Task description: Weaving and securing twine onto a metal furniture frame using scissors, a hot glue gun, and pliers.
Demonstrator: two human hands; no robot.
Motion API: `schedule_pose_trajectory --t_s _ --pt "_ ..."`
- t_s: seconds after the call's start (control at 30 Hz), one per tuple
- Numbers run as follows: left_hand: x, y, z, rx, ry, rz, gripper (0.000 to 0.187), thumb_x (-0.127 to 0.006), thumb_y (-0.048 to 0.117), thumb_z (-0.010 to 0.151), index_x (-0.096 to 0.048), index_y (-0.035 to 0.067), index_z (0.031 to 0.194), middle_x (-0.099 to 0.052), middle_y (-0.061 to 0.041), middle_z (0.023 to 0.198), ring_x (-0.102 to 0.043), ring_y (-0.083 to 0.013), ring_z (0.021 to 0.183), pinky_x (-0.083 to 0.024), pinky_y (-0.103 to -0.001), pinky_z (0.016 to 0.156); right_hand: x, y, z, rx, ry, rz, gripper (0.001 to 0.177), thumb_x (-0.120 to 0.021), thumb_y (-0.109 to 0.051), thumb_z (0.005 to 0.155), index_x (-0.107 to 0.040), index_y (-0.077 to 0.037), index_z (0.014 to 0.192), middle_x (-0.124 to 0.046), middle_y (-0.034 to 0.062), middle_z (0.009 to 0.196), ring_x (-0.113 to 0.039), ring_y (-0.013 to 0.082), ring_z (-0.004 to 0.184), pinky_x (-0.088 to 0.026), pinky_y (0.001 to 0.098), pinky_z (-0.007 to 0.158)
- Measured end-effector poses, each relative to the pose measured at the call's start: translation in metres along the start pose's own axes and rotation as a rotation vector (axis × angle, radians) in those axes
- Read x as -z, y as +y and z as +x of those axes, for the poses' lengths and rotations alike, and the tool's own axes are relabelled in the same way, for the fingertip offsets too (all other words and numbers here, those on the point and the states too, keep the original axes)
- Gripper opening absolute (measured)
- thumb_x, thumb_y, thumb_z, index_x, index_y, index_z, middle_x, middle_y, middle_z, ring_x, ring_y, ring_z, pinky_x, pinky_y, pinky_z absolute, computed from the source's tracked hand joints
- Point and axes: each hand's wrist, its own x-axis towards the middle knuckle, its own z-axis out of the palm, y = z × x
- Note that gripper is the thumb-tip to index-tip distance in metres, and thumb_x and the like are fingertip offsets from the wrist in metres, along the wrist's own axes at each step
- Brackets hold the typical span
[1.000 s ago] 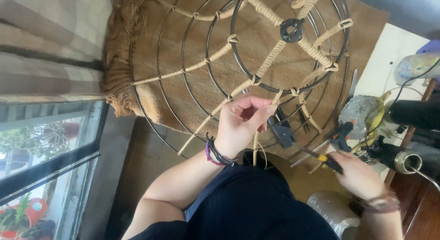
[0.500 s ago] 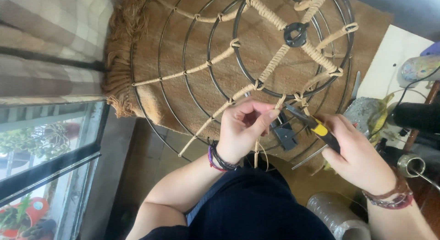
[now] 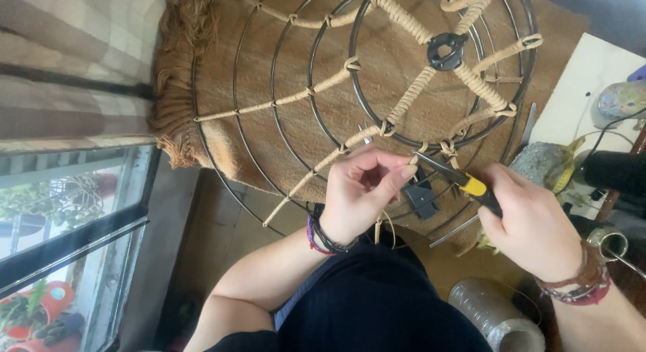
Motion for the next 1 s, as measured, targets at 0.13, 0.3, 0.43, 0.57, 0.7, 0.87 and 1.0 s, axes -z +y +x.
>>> schedule_pose_trajectory --t_s 0.13,0.3,0.43,0.57,0.7,0.87,1.0 --pt "0.001 0.007 -0.001 -0.030 -0.020 0.050 0.012 -0.069 0.015 0.099 -0.072 0.005 0.104 -0.067 -0.006 0.095 -0.066 -0.0087 0.061 -0.055 -0.017 0.056 -0.002 -0.001 0.004 -0.003 -0.004 0.007 0.030 -0.058 -0.002 0.088 -0.061 -0.007 0.117 -0.071 0.0087 0.092 -0.072 0.0260 0.068 -0.063 0.0382 0.062" --pt "-0.001 0.025 0.006 -0.099 -0.035 0.247 0.017 -0.069 0.023 0.098 -0.071 0.007 0.100 -0.069 -0.004 0.090 -0.067 -0.0091 0.072 -0.057 -0.019 0.066 -0.002 -0.002 0.004 -0.026 -0.013 0.003 0.028 -0.058 -0.002 0.090 -0.063 -0.007 0.117 -0.073 0.0078 0.095 -0.074 0.0238 0.065 -0.064 0.0353 0.059" --pt "-0.004 0.025 0.013 -0.207 0.031 0.376 0.014 -0.077 0.023 0.090 -0.073 0.010 0.089 -0.073 -0.002 0.083 -0.065 -0.0087 0.071 -0.055 -0.021 0.065 -0.001 -0.004 0.003 -0.015 0.010 -0.031 0.029 -0.057 0.000 0.088 -0.062 -0.007 0.116 -0.071 0.0068 0.092 -0.071 0.0223 0.061 -0.062 0.0339 0.055" --pt "-0.005 0.016 0.012 -0.030 0.020 0.128 0.011 -0.078 0.018 0.090 -0.073 0.009 0.090 -0.070 -0.003 0.083 -0.066 -0.0079 0.067 -0.056 -0.018 0.063 0.000 -0.005 0.004 -0.026 0.008 -0.034 0.029 -0.057 0.000 0.086 -0.061 -0.007 0.114 -0.071 0.0080 0.094 -0.071 0.0270 0.066 -0.062 0.0386 0.057" --pt "-0.006 0.014 0.011 -0.042 0.038 0.121 0.009 -0.078 0.018 0.091 -0.073 0.011 0.089 -0.070 -0.001 0.085 -0.061 -0.0058 0.072 -0.050 -0.018 0.065 -0.005 -0.003 0.007 0.036 0.079 0.023 0.029 -0.055 0.001 0.087 -0.062 -0.006 0.115 -0.071 0.0090 0.093 -0.071 0.0302 0.069 -0.062 0.0422 0.062" --pt "0.003 0.012 0.007 -0.081 -0.015 0.265 0.021 -0.081 0.025 0.085 -0.074 0.010 0.099 -0.075 -0.005 0.096 -0.069 -0.0074 0.077 -0.059 -0.018 0.071 -0.007 0.000 0.008 0.056 0.081 0.022 0.041 -0.054 0.004 0.083 -0.062 -0.007 0.121 -0.073 0.0090 0.098 -0.072 0.0307 0.074 -0.062 0.0429 0.063" --pt "0.012 0.038 0.000 -0.135 -0.076 0.387 0.042 -0.066 0.038 0.095 -0.070 0.002 0.117 -0.074 -0.012 0.111 -0.073 -0.0149 0.082 -0.064 -0.024 0.076 -0.005 0.000 0.009 0.047 0.055 0.003 0.043 -0.052 0.003 0.086 -0.061 -0.007 0.127 -0.073 0.0090 0.096 -0.073 0.0273 0.065 -0.064 0.0386 0.057"
